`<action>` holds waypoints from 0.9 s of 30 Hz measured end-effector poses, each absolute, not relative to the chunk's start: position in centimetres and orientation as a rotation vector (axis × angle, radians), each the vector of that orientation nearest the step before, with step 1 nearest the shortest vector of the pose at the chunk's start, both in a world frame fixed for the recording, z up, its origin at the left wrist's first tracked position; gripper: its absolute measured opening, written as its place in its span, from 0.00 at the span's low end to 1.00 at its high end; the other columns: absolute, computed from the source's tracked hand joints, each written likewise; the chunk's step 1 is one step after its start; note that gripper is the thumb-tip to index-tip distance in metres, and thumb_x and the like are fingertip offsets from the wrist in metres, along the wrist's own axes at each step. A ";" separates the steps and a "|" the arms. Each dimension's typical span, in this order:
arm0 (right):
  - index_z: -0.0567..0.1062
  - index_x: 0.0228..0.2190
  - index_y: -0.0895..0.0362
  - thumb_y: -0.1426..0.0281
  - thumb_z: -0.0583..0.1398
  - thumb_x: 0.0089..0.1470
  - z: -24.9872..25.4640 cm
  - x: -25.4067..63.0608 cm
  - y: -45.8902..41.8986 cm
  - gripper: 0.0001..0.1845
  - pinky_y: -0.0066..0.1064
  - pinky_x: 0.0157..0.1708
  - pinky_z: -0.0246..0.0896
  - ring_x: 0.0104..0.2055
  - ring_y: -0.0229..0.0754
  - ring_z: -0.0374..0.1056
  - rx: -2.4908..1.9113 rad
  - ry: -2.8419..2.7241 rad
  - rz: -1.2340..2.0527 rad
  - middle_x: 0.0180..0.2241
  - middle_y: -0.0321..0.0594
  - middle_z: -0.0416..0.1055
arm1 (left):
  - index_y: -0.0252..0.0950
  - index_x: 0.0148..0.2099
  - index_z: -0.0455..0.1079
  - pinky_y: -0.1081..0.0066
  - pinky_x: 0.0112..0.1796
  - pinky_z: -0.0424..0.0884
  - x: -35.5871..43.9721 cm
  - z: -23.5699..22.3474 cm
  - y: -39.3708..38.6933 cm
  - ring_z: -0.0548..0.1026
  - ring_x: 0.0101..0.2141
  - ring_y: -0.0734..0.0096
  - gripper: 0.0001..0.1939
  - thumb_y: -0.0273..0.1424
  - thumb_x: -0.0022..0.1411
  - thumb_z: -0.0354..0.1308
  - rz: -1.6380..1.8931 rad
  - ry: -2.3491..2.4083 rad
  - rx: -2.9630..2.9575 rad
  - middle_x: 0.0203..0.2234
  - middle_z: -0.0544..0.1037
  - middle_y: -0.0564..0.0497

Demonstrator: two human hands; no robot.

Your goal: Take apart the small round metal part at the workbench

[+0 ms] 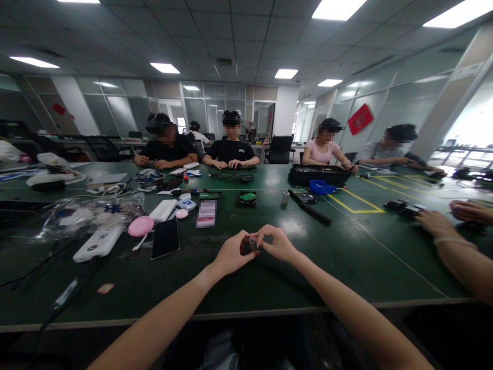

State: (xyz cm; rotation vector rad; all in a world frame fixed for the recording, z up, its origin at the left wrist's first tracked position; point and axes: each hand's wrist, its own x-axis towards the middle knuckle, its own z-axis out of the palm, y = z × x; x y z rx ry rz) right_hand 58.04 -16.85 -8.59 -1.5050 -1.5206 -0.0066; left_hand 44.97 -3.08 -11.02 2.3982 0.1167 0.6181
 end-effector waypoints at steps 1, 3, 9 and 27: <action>0.74 0.22 0.56 0.80 0.60 0.47 -8.6 58.0 -16.8 0.09 0.34 0.41 0.65 0.37 0.43 0.73 -1.499 -1.520 -0.008 0.28 0.38 0.74 | 0.38 0.42 0.66 0.73 0.28 0.64 45.0 -11.0 -3.1 0.71 0.28 0.69 0.17 0.40 0.53 0.63 0.617 0.119 2.398 0.31 0.74 0.53; 0.74 0.21 0.57 0.80 0.60 0.47 -8.6 58.0 -16.8 0.09 0.34 0.41 0.64 0.37 0.43 0.73 -1.481 -1.518 -0.012 0.27 0.39 0.75 | 0.38 0.41 0.66 0.73 0.29 0.64 45.0 -11.1 -3.1 0.71 0.28 0.69 0.17 0.39 0.53 0.63 0.619 0.125 2.397 0.30 0.74 0.53; 0.75 0.22 0.56 0.80 0.60 0.48 -8.5 57.8 -16.8 0.09 0.36 0.45 0.63 0.40 0.42 0.72 -1.459 -1.529 -0.007 0.34 0.39 0.77 | 0.38 0.40 0.65 0.74 0.27 0.64 45.1 -11.2 -3.0 0.71 0.27 0.70 0.17 0.40 0.52 0.63 0.625 0.118 2.391 0.29 0.73 0.53; 0.68 0.14 0.56 0.72 0.61 0.49 -8.7 59.7 -16.6 0.15 0.34 0.38 0.65 0.37 0.43 0.74 -1.539 -1.204 0.035 0.31 0.42 0.77 | 0.38 0.41 0.65 0.74 0.27 0.65 45.0 -11.2 -3.2 0.70 0.26 0.71 0.16 0.39 0.53 0.63 0.627 0.108 2.363 0.31 0.74 0.53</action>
